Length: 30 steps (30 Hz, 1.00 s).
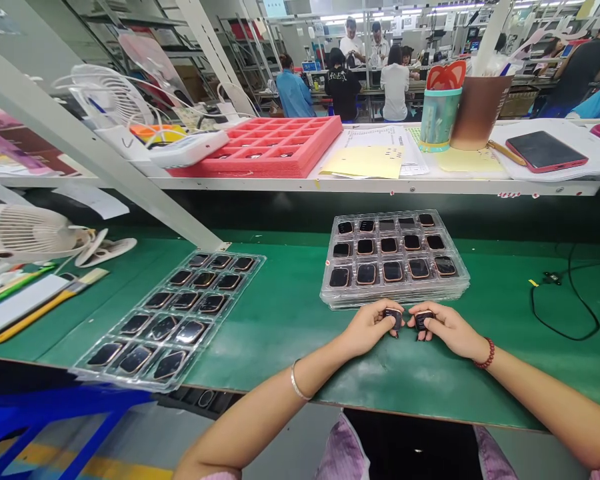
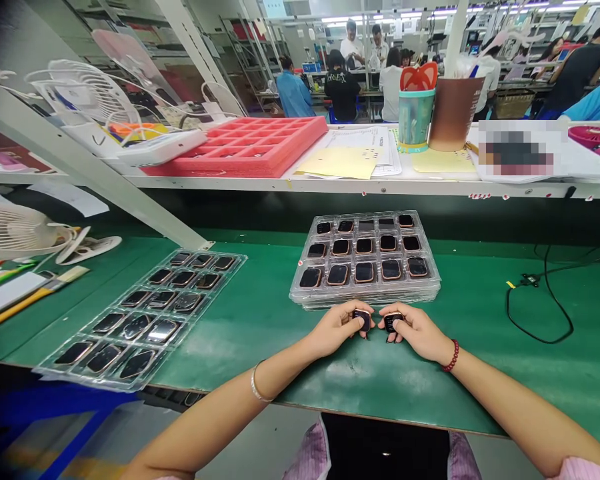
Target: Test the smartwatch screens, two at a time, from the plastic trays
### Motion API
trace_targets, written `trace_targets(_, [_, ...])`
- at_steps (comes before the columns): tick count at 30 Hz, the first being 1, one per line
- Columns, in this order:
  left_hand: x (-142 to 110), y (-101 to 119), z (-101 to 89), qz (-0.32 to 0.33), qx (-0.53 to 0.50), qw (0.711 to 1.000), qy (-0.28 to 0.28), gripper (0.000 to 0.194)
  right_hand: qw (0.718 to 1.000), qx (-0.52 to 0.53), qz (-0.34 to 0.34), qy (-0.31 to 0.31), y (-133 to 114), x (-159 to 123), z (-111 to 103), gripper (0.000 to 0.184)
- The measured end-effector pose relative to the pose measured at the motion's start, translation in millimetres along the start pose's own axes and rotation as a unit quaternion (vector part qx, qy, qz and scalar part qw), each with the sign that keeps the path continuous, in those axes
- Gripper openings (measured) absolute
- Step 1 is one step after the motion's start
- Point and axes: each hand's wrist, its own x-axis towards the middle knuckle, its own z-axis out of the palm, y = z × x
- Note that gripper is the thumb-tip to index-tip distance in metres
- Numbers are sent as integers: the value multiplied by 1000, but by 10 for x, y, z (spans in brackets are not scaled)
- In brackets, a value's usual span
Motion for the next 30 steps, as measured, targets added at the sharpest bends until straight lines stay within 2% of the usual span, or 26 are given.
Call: trace_targets(30, [9, 2, 3, 1, 9, 1000, -1, 21, 1000, -7, 3, -5, -14, 5, 4, 23])
